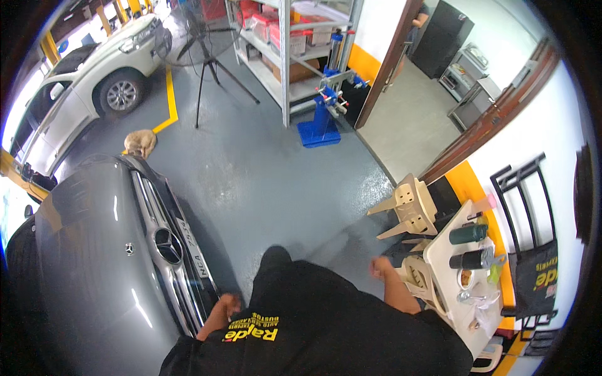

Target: The person wipes several plastic bottles with a cloth and writes labels on them using a marker.

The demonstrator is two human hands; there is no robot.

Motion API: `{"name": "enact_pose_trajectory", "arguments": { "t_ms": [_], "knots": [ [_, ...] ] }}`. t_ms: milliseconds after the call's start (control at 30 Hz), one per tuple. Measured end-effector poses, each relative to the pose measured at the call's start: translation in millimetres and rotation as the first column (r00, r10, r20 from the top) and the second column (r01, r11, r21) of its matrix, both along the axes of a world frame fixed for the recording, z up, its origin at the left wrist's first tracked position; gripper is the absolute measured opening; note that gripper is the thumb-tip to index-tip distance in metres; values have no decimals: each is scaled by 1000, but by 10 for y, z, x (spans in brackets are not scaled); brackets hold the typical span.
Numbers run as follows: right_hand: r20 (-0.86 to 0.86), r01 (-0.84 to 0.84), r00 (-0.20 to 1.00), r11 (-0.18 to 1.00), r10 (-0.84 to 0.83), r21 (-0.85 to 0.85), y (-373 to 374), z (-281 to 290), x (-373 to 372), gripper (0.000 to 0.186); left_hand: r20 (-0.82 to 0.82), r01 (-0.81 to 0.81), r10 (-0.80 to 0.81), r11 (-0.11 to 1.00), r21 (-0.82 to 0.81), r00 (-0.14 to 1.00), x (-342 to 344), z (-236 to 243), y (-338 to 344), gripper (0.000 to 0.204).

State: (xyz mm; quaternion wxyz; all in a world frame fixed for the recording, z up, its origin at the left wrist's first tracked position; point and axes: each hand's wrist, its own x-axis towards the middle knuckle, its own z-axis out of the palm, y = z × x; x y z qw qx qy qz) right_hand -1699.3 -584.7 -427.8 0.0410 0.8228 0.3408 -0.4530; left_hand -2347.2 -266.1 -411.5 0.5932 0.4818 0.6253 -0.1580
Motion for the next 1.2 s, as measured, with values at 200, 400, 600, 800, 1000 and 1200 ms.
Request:
{"name": "enact_pose_trajectory", "arguments": {
  "t_ms": [200,400,600,800,1000,1200],
  "knots": [
    [-499,824,554,527,-667,209,2368,964,944,21,214,-157,140,986,63,967,1536,-523,1760,27],
    [-435,795,585,590,-684,142,2542,323,1210,18,123,128,-406,538,833,906,4456,248,4631,34],
    [-421,879,347,447,-838,-165,2187,-231,1072,24,323,-151,-682,301,942,656,7864,3136,6592,34],
    [-483,953,8,153,-876,-261,2133,-468,1600,28,127,-195,-738,-6,981,663,10456,4486,7473,33],
    [-515,980,-92,15,-852,-200,2440,-41,2954,28,52,-128,-499,-120,984,865,12379,4503,8875,30],
    [-489,990,134,91,-862,110,2873,404,4593,33,-807,549,-42,-712,438,590,12362,4464,11227,38]
  ]
}}
